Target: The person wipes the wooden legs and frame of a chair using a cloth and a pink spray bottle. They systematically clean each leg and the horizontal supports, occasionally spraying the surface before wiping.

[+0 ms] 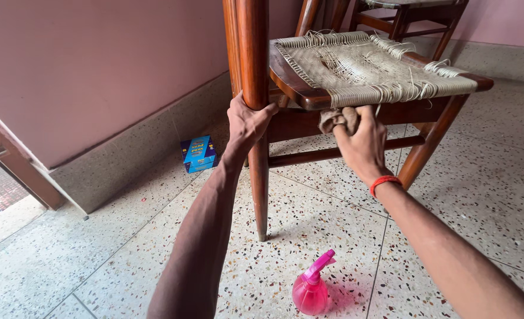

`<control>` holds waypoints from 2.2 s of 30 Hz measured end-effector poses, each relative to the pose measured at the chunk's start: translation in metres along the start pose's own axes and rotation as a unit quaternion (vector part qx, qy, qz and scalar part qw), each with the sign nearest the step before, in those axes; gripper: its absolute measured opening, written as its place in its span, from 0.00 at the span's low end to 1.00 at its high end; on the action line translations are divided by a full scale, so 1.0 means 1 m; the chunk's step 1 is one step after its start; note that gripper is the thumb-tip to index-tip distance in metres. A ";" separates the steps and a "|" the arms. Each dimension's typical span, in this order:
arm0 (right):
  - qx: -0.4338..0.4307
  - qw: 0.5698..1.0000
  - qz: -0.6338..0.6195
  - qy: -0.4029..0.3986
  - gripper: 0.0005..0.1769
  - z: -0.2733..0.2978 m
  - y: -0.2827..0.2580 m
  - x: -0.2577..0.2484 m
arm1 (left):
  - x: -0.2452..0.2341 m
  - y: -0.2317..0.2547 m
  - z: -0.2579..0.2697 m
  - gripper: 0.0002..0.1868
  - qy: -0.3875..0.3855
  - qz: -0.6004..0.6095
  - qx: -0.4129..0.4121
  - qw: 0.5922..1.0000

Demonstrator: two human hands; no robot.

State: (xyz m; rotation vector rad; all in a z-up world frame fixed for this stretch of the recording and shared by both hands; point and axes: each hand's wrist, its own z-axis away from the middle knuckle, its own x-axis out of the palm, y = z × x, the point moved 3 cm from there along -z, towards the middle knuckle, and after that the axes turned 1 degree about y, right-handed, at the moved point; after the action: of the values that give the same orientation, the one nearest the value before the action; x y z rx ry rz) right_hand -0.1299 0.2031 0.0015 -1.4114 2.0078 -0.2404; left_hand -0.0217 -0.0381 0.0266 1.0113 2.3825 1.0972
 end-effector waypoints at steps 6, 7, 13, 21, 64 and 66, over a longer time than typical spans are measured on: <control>-0.167 0.985 -0.004 0.033 0.15 0.016 -0.034 0.003 | -0.031 -0.016 -0.004 0.16 -0.013 -0.071 -0.047 0.996; -0.191 0.981 -0.004 0.033 0.15 0.020 -0.039 0.004 | -0.042 -0.018 -0.006 0.16 -0.032 -0.052 -0.049 0.997; -0.250 0.966 0.003 -0.064 0.10 0.043 -0.074 0.030 | -0.119 -0.028 -0.021 0.19 -0.082 -0.047 -0.094 0.991; -0.384 0.923 -0.007 -0.028 0.25 0.060 -0.115 0.063 | -0.164 -0.018 -0.008 0.35 0.003 -0.040 -0.079 0.996; -0.443 0.872 0.201 0.046 0.11 0.077 0.011 -0.102 | -0.115 -0.080 -0.010 0.37 0.204 -0.249 0.015 0.947; -0.421 0.878 0.227 0.037 0.11 0.077 0.001 -0.089 | -0.093 -0.058 -0.004 0.34 0.235 -0.233 0.029 0.943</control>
State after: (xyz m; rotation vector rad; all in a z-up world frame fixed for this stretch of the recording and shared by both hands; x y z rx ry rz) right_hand -0.0659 0.2999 -0.0216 -1.3224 2.5711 0.9041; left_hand 0.0138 -0.1336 -0.0142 0.1663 2.8265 1.1771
